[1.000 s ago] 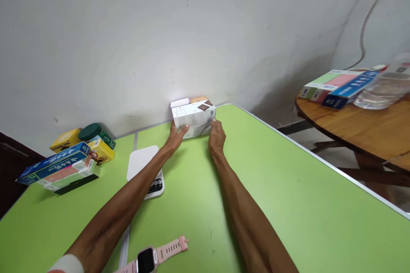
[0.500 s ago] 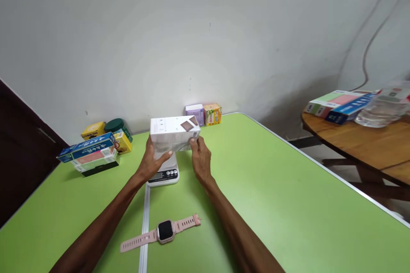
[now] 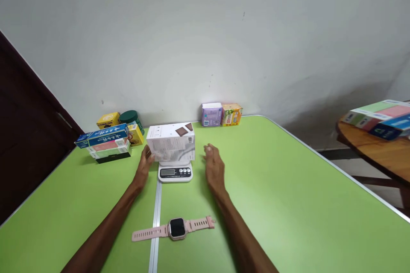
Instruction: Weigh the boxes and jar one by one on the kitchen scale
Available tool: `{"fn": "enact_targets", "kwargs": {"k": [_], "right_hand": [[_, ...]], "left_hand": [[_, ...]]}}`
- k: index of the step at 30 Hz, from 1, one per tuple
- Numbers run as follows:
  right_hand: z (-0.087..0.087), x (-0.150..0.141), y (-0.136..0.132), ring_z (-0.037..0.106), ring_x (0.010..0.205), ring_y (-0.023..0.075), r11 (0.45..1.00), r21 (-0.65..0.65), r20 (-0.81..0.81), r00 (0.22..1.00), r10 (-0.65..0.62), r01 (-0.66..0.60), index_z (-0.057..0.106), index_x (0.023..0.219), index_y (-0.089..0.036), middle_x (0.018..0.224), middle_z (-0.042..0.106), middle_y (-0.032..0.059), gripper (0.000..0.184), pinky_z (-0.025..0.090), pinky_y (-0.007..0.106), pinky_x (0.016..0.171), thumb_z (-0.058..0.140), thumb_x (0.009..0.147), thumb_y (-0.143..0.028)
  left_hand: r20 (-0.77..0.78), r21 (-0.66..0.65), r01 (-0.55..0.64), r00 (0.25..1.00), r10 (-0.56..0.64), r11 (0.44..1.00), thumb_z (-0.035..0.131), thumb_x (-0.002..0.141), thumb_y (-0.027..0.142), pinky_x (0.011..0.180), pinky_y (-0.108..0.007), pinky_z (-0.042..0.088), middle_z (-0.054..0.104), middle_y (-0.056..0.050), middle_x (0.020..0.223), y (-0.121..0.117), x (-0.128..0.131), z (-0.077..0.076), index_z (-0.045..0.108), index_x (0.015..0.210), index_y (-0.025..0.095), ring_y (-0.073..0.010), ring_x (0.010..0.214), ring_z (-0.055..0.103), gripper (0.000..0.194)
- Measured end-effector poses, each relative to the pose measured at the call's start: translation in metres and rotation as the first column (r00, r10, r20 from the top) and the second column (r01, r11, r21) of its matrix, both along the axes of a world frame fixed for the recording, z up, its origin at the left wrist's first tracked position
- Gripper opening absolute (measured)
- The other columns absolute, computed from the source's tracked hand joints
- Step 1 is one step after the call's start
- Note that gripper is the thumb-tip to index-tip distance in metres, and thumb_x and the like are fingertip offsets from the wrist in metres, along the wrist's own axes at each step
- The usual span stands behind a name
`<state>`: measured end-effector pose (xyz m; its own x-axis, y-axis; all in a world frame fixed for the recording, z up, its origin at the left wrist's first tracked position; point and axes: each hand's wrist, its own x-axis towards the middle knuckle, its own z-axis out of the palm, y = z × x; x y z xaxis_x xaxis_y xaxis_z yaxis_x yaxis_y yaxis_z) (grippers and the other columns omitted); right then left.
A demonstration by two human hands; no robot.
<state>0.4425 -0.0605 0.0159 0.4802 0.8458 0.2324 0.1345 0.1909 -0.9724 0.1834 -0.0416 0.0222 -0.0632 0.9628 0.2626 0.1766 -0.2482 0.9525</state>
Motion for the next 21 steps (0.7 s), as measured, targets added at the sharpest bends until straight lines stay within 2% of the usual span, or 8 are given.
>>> {"fn": "enact_targets", "kwargs": {"k": [3,5,8,12,15,18,19,21], "right_hand": [[-0.017,0.027,0.006,0.074,0.095,0.0308,0.993,-0.084,0.025,0.997,-0.079,0.081,0.067,0.115,-0.018,0.11,0.075,0.0159,0.069,0.057,0.05,0.091,0.051,0.086,-0.079],[-0.025,0.038,0.009,0.074,0.087,0.0297,0.991,-0.106,0.084,0.994,-0.069,0.078,0.068,0.112,-0.019,0.103,0.076,0.0132,0.063,0.056,0.051,0.091,0.057,0.083,-0.074],[-0.029,0.042,0.011,0.074,0.089,0.0306,0.992,-0.108,0.162,0.985,-0.051,0.07,0.069,0.111,-0.019,0.103,0.077,0.0131,0.058,0.054,0.052,0.094,0.057,0.083,-0.068],[-0.027,0.037,0.008,0.074,0.091,0.0321,0.988,-0.14,0.179,0.983,-0.041,0.067,0.07,0.118,-0.017,0.107,0.077,0.0156,0.064,0.054,0.053,0.094,0.055,0.085,-0.069],[-0.018,0.029,0.001,0.07,0.115,0.0355,0.992,-0.105,0.201,0.979,-0.041,0.063,0.068,0.129,-0.016,0.127,0.073,0.0192,0.073,0.049,0.056,0.106,0.046,0.091,-0.074],[-0.007,0.01,-0.003,0.046,0.149,0.0338,0.999,-0.033,0.223,0.975,-0.011,0.019,0.059,0.146,-0.017,0.157,0.054,0.0168,0.081,0.028,0.055,0.126,0.039,0.095,-0.077],[-0.003,0.002,-0.003,0.039,0.154,0.0321,1.0,-0.016,0.211,0.977,0.016,-0.013,0.055,0.151,-0.018,0.162,0.048,0.0149,0.082,0.023,0.053,0.129,0.038,0.096,-0.077],[0.004,-0.017,0.001,0.033,0.157,0.0298,0.996,0.025,0.166,0.983,0.083,-0.089,0.047,0.157,-0.021,0.167,0.042,0.0119,0.082,0.02,0.051,0.13,0.037,0.097,-0.076]], "left_hand": [[0.073,-0.099,-0.066,0.995,0.073,0.993,0.051,0.095,0.072,0.125,-0.049,0.037,0.038,-0.02,0.167,0.002,-0.016,-0.02,0.033,0.16,0.024,-0.0313,0.151,0.045,0.082],[0.081,-0.118,-0.087,0.992,0.097,0.989,0.049,0.095,0.074,0.124,-0.048,0.039,0.039,-0.021,0.165,0.004,-0.024,-0.027,0.031,0.161,0.023,-0.0305,0.147,0.051,0.085],[0.054,-0.128,-0.106,0.992,0.113,0.986,0.048,0.095,0.076,0.123,-0.049,0.039,0.044,-0.022,0.162,0.006,-0.028,-0.03,0.034,0.159,0.021,-0.031,0.142,0.056,0.086],[-0.061,-0.075,-0.099,0.994,0.094,0.992,0.05,0.094,0.076,0.123,-0.053,0.038,0.047,-0.023,0.16,0.003,-0.022,-0.026,0.039,0.157,0.019,-0.0331,0.145,0.053,0.086],[-0.148,-0.015,-0.084,0.986,0.081,0.996,0.049,0.096,0.073,0.126,-0.054,0.034,0.038,-0.022,0.166,-0.002,-0.017,-0.023,0.029,0.162,0.02,-0.0334,0.152,0.044,0.087],[-0.237,0.099,-0.053,0.969,0.075,0.994,0.053,0.097,0.066,0.132,-0.053,0.018,0.023,-0.017,0.174,-0.008,-0.01,-0.02,0.02,0.166,0.023,-0.0316,0.162,0.023,0.088],[-0.258,0.125,-0.029,0.964,0.06,0.992,0.054,0.097,0.063,0.133,-0.052,0.013,0.02,-0.015,0.175,-0.01,-0.007,-0.018,0.018,0.167,0.023,-0.0309,0.163,0.017,0.088],[-0.265,0.142,0.025,0.964,0.013,0.99,0.055,0.097,0.061,0.134,-0.052,0.009,0.016,-0.014,0.176,-0.012,0.001,-0.014,0.015,0.168,0.023,-0.0307,0.164,0.013,0.09]]}}
